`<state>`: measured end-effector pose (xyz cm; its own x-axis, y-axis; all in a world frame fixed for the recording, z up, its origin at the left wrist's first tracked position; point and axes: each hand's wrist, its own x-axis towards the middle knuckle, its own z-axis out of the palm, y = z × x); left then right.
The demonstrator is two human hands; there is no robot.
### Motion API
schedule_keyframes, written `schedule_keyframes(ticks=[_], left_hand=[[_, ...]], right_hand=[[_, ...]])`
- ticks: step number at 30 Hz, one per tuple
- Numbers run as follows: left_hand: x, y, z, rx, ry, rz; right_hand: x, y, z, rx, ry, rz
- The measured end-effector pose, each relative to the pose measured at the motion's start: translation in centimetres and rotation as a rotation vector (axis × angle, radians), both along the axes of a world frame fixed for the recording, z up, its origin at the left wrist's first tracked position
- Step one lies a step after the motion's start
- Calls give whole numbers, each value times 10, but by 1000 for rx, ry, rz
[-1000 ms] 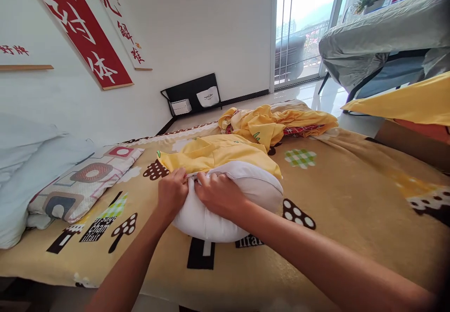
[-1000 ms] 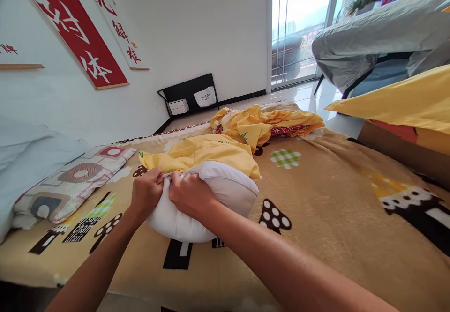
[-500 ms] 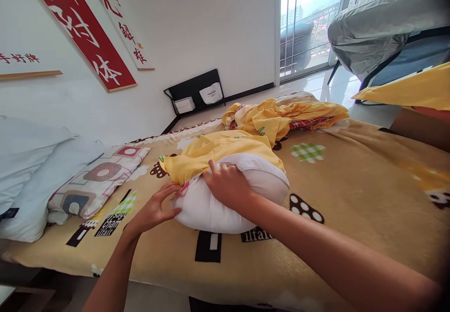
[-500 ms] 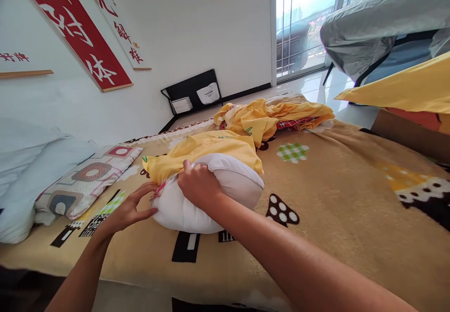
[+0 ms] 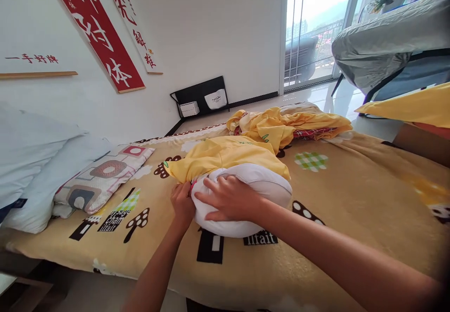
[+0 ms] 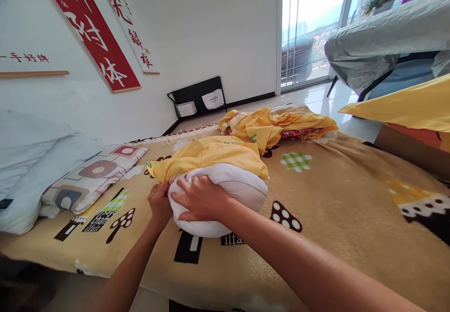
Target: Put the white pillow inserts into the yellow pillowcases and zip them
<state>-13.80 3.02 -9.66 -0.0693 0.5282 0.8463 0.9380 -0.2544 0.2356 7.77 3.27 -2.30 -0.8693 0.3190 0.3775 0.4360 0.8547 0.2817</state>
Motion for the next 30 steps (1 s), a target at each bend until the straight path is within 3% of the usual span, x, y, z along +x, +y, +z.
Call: schedule_keyframes(ticks=[4, 7, 9, 13, 16, 18, 22, 27, 30], left_hand=[[-1, -6, -4, 32, -74, 43], [-21, -20, -6, -87, -110, -119], [-39, -31, -11, -140, -275, -238], [-67, -40, -24, -245, -658, -295], [-72, -35, -22, -468, -705, -451], [-69, -28, -16, -528, -658, -500], [-53, -12, -9, -454, -546, -370], [-24, 12, -17, -165, -602, -93], [-7, 28, -8, 7, -634, 35]], right_hand=[[-11, 3, 6, -85, 26, -163], [-16, 5, 10, -123, 29, -194], [-17, 5, 14, -138, 6, -189], [-16, 3, 19, -148, -9, -185], [-14, 2, 20, -150, -11, -176], [-12, 1, 21, -148, -16, -176], [-12, 1, 20, -149, -22, -195], [-23, 9, 21, -162, 0, -260], [-33, 19, 25, -188, -6, -334]])
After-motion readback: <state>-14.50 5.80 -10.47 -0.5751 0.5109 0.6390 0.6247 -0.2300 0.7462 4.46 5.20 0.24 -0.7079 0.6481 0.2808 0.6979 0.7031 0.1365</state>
